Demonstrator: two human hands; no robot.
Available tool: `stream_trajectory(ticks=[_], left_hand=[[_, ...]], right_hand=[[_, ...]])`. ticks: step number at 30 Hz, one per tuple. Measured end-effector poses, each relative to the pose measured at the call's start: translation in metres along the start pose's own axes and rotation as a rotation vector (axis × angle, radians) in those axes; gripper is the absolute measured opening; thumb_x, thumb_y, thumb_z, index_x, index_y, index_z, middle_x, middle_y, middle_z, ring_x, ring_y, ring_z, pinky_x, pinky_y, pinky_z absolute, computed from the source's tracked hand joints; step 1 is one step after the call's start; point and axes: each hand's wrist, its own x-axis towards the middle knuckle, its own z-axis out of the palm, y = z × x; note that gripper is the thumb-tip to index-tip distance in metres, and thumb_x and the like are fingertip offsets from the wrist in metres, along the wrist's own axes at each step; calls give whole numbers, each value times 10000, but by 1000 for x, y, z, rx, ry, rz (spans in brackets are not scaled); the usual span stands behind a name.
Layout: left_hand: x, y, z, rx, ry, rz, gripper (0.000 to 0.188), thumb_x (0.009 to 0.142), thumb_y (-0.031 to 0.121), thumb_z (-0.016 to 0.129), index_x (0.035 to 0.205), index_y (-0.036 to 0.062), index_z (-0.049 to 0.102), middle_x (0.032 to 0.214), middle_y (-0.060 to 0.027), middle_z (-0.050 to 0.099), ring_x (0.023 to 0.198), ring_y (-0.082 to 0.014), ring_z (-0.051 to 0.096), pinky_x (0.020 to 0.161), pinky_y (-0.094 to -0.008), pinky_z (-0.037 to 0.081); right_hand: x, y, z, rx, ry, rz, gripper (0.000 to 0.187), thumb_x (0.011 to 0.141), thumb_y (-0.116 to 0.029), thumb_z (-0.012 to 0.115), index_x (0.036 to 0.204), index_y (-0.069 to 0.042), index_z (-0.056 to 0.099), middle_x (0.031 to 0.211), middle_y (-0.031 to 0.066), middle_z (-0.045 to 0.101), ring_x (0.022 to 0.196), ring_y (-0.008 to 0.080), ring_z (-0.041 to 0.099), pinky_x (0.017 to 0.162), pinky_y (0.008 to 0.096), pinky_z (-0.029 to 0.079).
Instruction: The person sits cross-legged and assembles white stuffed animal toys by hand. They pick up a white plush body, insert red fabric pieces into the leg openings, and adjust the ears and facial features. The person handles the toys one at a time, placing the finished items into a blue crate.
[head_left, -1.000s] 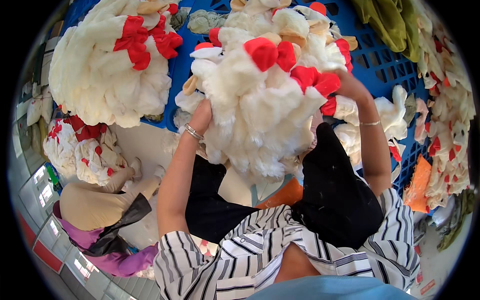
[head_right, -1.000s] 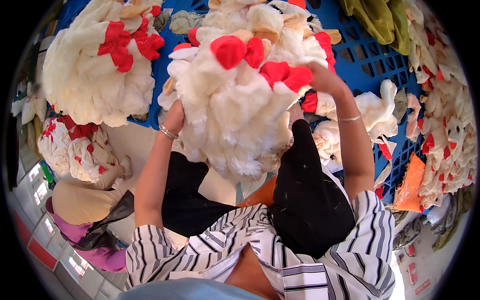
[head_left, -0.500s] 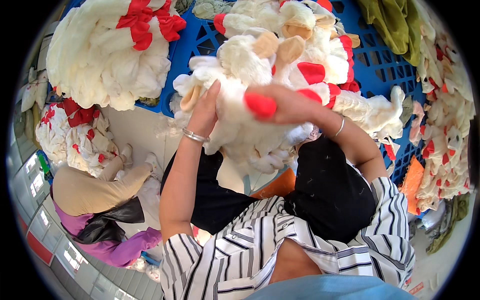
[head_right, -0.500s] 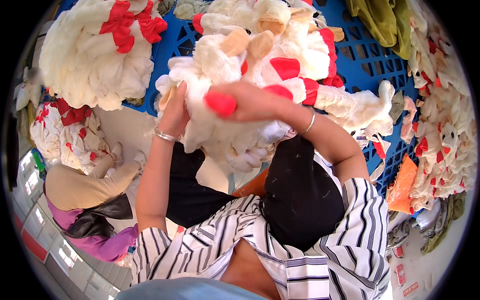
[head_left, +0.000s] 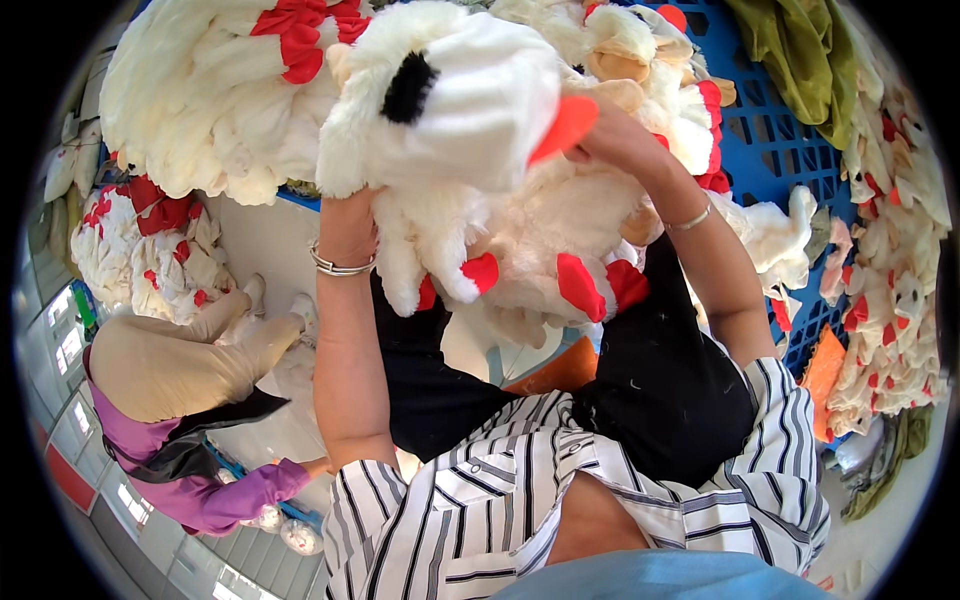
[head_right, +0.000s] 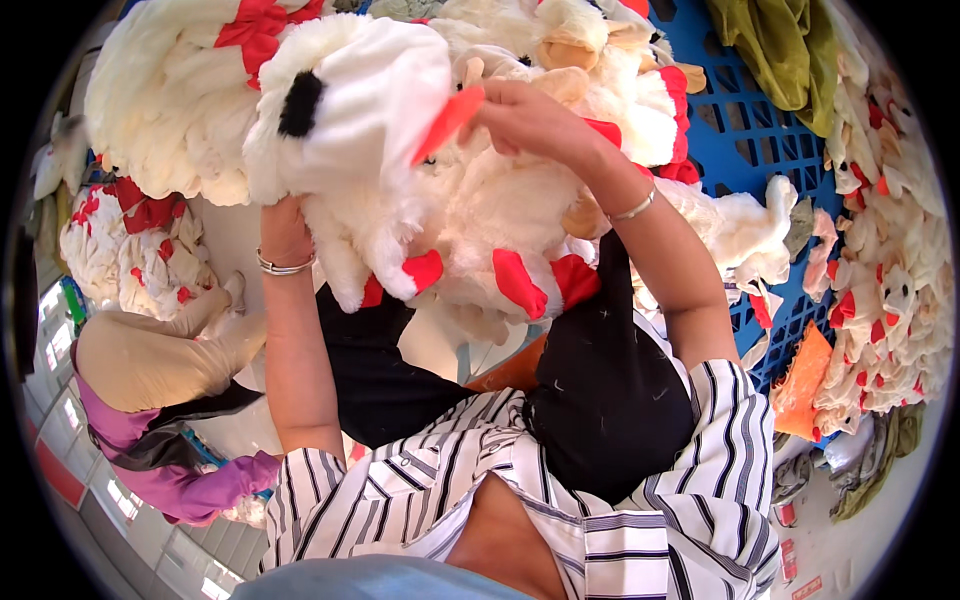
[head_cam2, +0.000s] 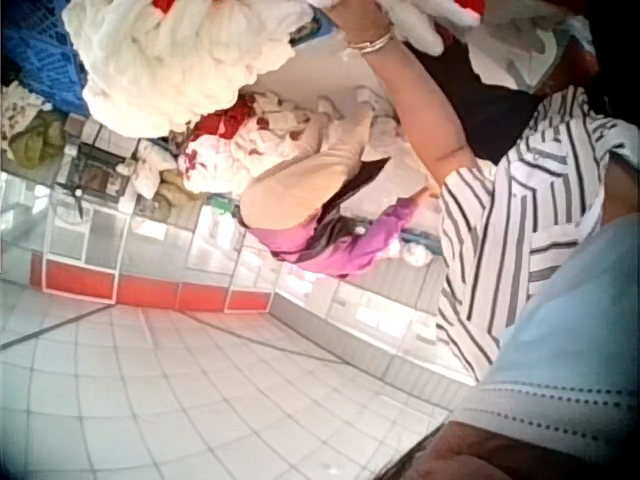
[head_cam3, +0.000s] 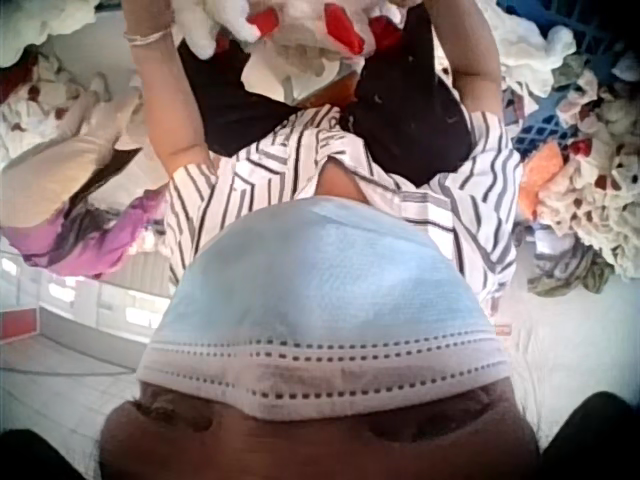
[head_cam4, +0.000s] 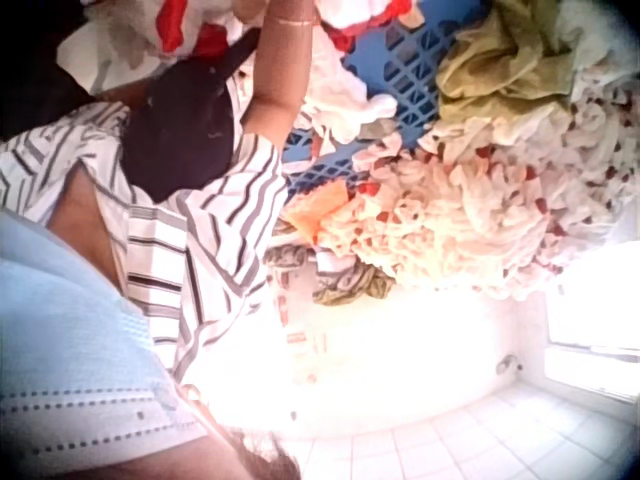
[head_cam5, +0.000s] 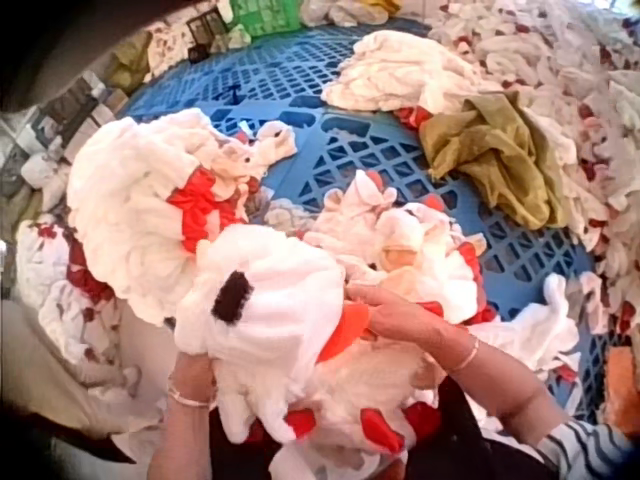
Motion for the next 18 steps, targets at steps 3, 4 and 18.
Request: stream_trajectory(ticks=[3,4,18], left_hand=[[5,3,-1,125,-190,-36,602,817,189,677,1342,5,448,1280,-88,557,1166,-194,547,957,-369,452],[6,2,3,190,-229,-50,660,815,272,709,1351,2,433,1289,-88,548,1175,-185,537,963,-365,442],[-14,15,39,635,84,284,266,956,248,562,1014,9,663,927,-41,676,832,-111,626,730,-271,486]], right_hand=[[16,9,0,18,61,-681,347,908,-264,602,1157,-25,568,1081,60,611,922,146,532,817,296,437],[22,6,7,-181,145,-846,385,887,-227,624,1204,-22,547,1144,67,590,1009,157,523,893,307,416],[12,-43,18,437,-100,-420,627,886,-352,603,1377,-8,422,1189,75,594,1078,131,561,938,294,455]])
